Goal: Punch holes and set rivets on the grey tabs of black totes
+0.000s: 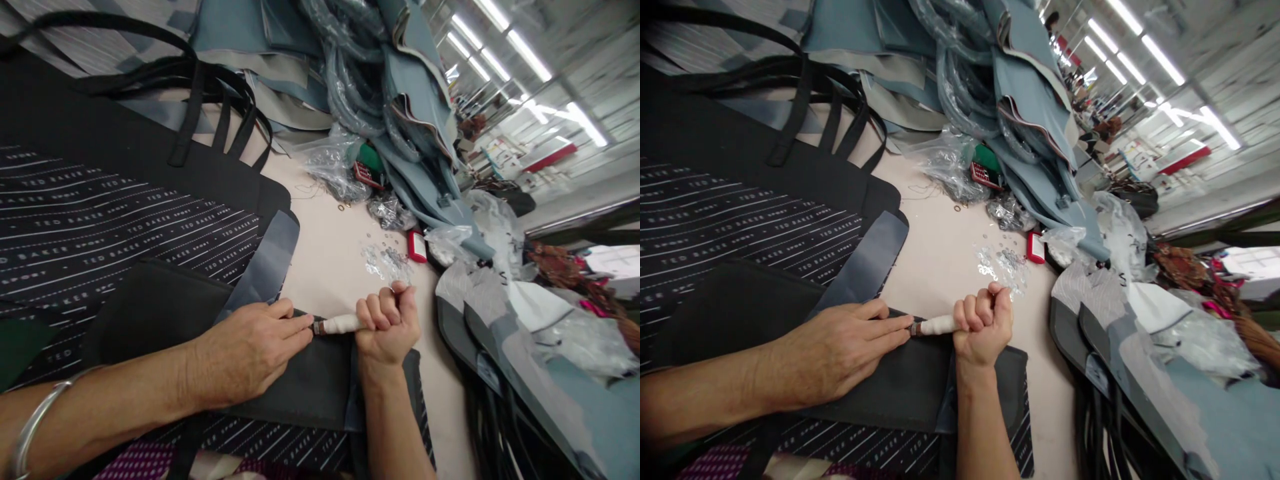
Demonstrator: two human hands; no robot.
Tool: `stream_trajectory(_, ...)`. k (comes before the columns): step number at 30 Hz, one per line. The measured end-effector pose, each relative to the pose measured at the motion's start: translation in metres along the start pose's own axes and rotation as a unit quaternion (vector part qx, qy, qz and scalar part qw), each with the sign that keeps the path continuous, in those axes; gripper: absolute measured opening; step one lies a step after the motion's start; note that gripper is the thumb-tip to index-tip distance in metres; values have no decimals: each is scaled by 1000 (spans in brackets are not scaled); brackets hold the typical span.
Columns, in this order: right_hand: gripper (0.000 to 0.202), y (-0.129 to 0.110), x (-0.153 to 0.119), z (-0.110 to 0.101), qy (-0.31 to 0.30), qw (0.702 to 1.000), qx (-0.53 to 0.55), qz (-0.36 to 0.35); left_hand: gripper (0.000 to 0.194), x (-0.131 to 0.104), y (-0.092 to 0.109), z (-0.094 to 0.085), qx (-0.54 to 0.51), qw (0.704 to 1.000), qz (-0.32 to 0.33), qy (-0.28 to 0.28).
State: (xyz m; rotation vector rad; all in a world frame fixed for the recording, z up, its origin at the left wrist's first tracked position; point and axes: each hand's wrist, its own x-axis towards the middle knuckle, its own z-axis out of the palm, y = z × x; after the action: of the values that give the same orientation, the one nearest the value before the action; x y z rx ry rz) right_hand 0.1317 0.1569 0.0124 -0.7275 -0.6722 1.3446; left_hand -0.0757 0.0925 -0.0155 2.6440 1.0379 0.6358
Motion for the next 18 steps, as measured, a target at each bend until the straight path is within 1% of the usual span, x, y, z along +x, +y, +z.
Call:
stream_trajectory(3,22,-4,-4,16,-96,995,-39,2,25,0,0,-1,-14,1000,-2,1)
stream_trajectory(5,25,-6,-12,24,-168,983,-77,-4,20,1,0,-2,-13,1000,-1,5)
stream_trajectory(7,27,-7,-22,30,-232,963,-133,-10,17,3,1,-3,-23,1000,-1,5)
stream_trajectory(10,25,-7,-35,33,-299,921,-247,-29,23,3,1,-3,-43,999,-4,2)
stream_trajectory(12,25,-6,-38,34,-312,902,-294,-46,28,2,1,-3,-35,999,-4,-4)
stream_trajectory(13,26,-6,-38,36,-311,901,-300,-44,27,2,1,-3,-28,1000,-4,-10)
stream_trajectory(15,30,-6,-34,42,-292,914,-281,-29,23,1,0,-4,-19,1000,-3,-21)
stream_trajectory(18,31,-6,-25,56,-234,940,-247,-19,19,1,0,-6,-14,1000,2,-23)
